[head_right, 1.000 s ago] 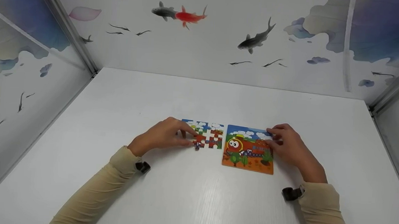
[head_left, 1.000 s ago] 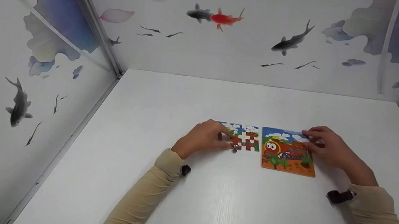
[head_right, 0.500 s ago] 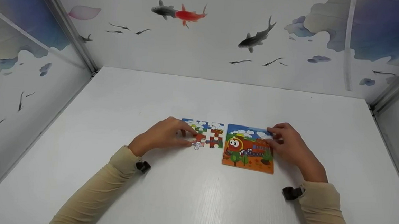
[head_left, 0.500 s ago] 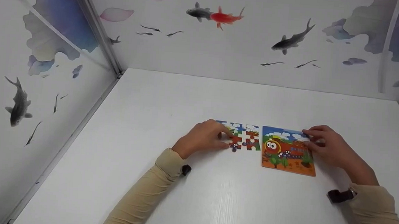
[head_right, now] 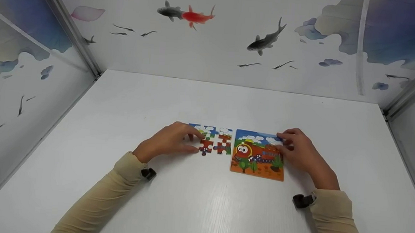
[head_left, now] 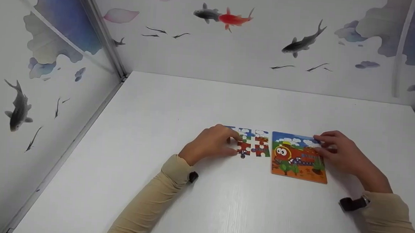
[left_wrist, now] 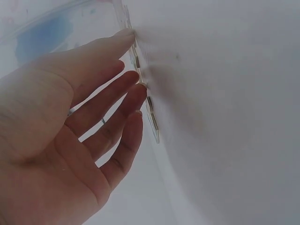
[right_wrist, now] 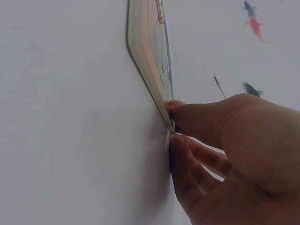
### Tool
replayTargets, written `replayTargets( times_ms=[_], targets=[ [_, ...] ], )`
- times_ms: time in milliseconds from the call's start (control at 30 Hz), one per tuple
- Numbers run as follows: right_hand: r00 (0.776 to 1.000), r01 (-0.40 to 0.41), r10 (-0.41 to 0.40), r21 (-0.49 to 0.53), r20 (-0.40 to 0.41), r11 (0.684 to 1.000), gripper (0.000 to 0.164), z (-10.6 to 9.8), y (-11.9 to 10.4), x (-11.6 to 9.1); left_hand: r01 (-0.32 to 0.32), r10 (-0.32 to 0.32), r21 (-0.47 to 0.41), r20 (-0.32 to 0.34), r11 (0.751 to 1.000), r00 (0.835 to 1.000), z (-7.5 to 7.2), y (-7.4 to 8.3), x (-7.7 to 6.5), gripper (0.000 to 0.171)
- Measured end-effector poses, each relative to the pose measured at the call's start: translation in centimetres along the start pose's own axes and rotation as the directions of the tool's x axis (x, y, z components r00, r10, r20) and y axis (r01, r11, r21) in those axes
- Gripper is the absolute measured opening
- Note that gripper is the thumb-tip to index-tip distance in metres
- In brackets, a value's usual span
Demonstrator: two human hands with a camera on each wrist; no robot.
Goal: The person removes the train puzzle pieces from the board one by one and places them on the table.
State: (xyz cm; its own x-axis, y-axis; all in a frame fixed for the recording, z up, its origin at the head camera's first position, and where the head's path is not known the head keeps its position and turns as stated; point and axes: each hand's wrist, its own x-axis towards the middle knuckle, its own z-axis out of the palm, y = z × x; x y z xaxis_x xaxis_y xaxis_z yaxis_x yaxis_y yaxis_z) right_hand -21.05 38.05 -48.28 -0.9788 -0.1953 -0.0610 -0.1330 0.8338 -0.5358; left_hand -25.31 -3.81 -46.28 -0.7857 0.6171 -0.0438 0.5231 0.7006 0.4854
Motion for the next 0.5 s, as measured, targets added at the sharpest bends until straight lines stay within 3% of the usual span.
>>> replayTargets(
  times_ms=[333,500],
  targets=[
    [1.0,-0.011,0.011,0.008,0.013,1.0,0.052,-0.11,-0.11,-0.07,-0.052,0.052,-0.006,0.004,0.999,0.999,0.36,0.45,0.12,0.034],
    [1.0,-0.017,0.017,0.014,0.016,1.0,0.052,-0.09,-0.13,-0.14,-0.043,0.043,-0.009,0.01,0.999,0.999,0.39,0.42,0.11,0.033]
  ],
)
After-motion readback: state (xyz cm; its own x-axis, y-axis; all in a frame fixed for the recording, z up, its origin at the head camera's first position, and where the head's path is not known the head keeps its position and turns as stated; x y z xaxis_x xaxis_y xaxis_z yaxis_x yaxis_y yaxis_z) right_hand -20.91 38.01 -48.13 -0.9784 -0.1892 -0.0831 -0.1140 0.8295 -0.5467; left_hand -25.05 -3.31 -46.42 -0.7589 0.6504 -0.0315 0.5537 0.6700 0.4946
